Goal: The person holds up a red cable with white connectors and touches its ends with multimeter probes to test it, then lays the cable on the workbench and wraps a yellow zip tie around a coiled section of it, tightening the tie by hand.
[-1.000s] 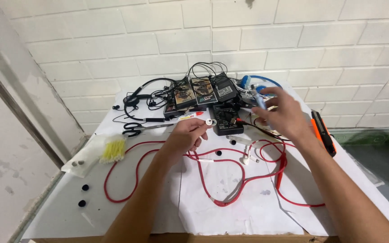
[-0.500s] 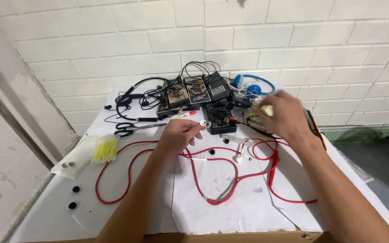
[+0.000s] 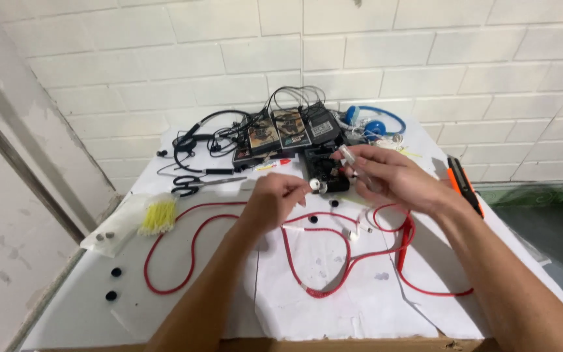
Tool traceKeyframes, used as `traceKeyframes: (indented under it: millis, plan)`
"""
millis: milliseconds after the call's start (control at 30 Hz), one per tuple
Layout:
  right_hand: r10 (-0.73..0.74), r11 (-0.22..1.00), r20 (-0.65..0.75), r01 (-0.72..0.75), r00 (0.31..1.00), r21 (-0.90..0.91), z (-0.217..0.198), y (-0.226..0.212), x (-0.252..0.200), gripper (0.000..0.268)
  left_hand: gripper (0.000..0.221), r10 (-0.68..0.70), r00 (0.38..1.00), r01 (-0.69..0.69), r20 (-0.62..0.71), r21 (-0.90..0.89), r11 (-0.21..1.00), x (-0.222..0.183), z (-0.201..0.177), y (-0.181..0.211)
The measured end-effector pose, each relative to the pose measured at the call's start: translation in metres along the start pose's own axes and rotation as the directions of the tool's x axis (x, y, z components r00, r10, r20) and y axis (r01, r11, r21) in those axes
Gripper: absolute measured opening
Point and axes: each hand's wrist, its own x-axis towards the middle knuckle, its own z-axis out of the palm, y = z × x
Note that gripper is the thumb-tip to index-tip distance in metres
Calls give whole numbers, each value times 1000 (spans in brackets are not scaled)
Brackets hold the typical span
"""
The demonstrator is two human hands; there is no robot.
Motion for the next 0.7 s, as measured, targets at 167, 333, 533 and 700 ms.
traceKeyframes:
  millis: [167,333,533,700]
  plan:
    - [-165,872,193,52,967,486,6,-6,0,43,13,369,926,-367,-75,46,929,-1,7,3]
    - [-150,719,218,-45,964,694,11,15,6,49,17,296,955,-296,-9,15,955,-3,5,2]
    - [-155,691,198,-37,968,721,11,20,9,42,19,241,970,-241,25,-7,970,-2,5,3]
    - [-108,717,119,-6,987,697,15,17,8,41,20,188,981,-188,52,0,982,-7,1,13]
